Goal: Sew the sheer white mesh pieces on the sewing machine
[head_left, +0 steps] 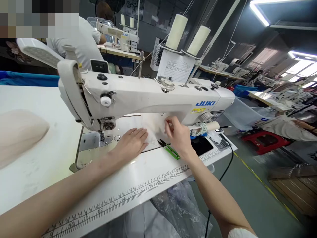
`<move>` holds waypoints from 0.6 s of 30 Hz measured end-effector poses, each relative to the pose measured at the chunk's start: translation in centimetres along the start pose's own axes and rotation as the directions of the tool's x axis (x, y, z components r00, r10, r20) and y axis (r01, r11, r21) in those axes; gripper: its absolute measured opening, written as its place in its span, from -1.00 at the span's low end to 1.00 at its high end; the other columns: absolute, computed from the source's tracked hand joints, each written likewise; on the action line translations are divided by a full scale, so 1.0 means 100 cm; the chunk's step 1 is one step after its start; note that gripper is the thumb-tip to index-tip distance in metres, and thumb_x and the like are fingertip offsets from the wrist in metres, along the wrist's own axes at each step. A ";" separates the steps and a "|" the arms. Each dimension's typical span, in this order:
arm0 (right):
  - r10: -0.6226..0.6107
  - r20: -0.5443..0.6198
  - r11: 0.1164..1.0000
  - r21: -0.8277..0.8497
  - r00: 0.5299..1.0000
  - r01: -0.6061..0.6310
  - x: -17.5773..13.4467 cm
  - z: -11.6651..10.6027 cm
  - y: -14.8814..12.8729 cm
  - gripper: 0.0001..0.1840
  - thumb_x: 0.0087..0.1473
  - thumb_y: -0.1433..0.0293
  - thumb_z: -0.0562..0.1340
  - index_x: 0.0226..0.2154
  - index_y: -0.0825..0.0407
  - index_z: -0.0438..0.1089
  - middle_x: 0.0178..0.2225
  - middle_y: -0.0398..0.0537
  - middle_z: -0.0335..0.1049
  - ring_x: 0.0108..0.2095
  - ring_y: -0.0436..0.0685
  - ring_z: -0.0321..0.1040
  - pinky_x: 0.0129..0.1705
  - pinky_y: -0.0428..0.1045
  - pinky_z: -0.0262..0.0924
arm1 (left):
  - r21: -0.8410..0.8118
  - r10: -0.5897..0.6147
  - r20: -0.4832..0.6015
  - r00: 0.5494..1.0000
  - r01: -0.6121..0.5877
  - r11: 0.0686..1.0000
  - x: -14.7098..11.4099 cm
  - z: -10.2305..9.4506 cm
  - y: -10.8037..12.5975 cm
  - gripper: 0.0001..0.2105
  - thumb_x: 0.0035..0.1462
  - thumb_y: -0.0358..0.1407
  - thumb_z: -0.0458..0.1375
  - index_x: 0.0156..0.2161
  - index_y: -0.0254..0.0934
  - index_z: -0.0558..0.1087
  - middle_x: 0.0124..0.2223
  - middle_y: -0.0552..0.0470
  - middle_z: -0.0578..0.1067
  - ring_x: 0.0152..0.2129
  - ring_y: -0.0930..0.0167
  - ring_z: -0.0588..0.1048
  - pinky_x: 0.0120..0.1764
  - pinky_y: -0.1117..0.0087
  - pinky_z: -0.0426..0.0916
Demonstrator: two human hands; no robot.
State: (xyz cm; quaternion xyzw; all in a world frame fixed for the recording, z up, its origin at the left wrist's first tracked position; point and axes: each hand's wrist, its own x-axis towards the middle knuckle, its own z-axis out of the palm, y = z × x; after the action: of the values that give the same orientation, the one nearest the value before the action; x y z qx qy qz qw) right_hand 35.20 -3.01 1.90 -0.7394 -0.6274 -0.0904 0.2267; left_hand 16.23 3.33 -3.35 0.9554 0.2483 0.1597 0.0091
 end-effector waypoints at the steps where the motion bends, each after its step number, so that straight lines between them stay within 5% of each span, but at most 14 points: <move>1: -0.011 -0.067 0.993 0.116 0.998 0.019 -0.002 -0.002 0.000 -0.81 0.26 0.38 0.04 -0.16 0.04 0.32 -0.40 -0.07 0.50 -0.42 0.07 0.47 -0.37 -0.09 0.20 | -0.006 -0.002 0.005 1.000 0.002 1.000 -0.001 -0.001 0.001 -0.67 0.32 -0.28 -0.01 0.09 -0.39 0.39 0.18 -0.21 0.40 0.13 0.21 0.37 0.19 0.15 0.19; 4: -0.066 -0.155 0.864 0.486 0.986 0.134 -0.012 -0.012 -0.006 -0.92 0.17 0.41 0.13 -0.29 0.01 0.33 -0.40 -0.13 0.47 -0.43 0.00 0.44 -0.33 -0.12 0.26 | -0.032 -0.005 0.012 1.000 0.005 0.999 0.000 -0.005 0.003 -0.68 0.31 -0.31 0.00 0.08 -0.39 0.39 0.14 -0.20 0.44 0.08 0.21 0.41 0.15 0.15 0.23; 6: -0.190 0.010 0.784 0.604 0.982 0.145 -0.021 -0.019 -0.014 -0.93 0.11 0.46 0.17 -0.31 0.00 0.36 -0.36 -0.15 0.47 -0.40 -0.01 0.41 -0.30 -0.13 0.27 | -0.057 -0.004 0.009 1.000 0.004 0.998 -0.001 -0.009 0.003 -0.70 0.30 -0.34 -0.01 0.05 -0.40 0.41 0.13 -0.21 0.44 0.06 0.20 0.42 0.14 0.14 0.24; 9: -0.355 0.321 0.764 0.641 0.878 0.073 -0.036 -0.025 -0.029 -0.88 0.06 0.51 0.23 -0.31 0.01 0.43 -0.33 -0.16 0.47 -0.40 -0.03 0.35 -0.29 -0.12 0.23 | -0.092 -0.001 0.001 1.000 0.001 0.996 -0.012 -0.017 0.000 -0.71 0.29 -0.37 -0.04 0.02 -0.37 0.43 0.15 -0.18 0.43 0.07 0.20 0.40 0.12 0.15 0.25; 12: -0.378 0.492 0.741 0.668 0.784 -0.062 -0.049 -0.022 -0.044 -0.92 0.10 0.39 0.28 -0.41 0.03 0.45 -0.44 -0.19 0.41 -0.45 -0.05 0.27 -0.38 -0.13 0.13 | -0.280 -0.088 0.006 0.996 0.087 0.956 -0.039 -0.033 -0.001 -0.69 0.32 -0.31 -0.11 -0.04 -0.28 0.45 0.03 -0.09 0.52 -0.06 0.25 0.48 -0.02 0.19 0.33; 15: -0.399 0.612 0.611 0.733 0.683 -0.300 -0.055 -0.016 -0.061 -0.77 0.09 0.26 0.30 -0.47 0.05 0.39 -0.57 -0.25 0.28 -0.54 -0.08 0.18 -0.49 -0.15 0.03 | -0.493 -0.222 0.048 0.974 0.216 0.843 -0.074 -0.054 0.007 -0.65 0.34 -0.14 -0.14 -0.01 -0.21 0.41 -0.23 0.01 0.56 -0.37 0.38 0.51 -0.31 0.36 0.35; 18: -0.411 0.660 0.475 0.744 0.629 -0.470 -0.054 -0.010 -0.083 -0.66 0.00 0.20 0.36 -0.55 0.05 0.29 -0.63 -0.30 0.17 -0.60 -0.11 0.07 -0.57 -0.15 -0.07 | -0.733 -0.312 0.268 0.912 0.403 0.548 -0.106 -0.074 0.021 -0.57 0.18 -0.02 0.10 0.08 -0.15 0.29 -0.53 0.19 0.36 -0.61 0.46 0.35 -0.53 0.47 0.21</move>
State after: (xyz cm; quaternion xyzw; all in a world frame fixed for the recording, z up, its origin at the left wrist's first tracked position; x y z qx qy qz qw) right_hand 26.20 -7.39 2.39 -0.4849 -0.5955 0.5767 0.2786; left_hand 6.18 -4.02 0.70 0.7930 0.3433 0.1944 0.4643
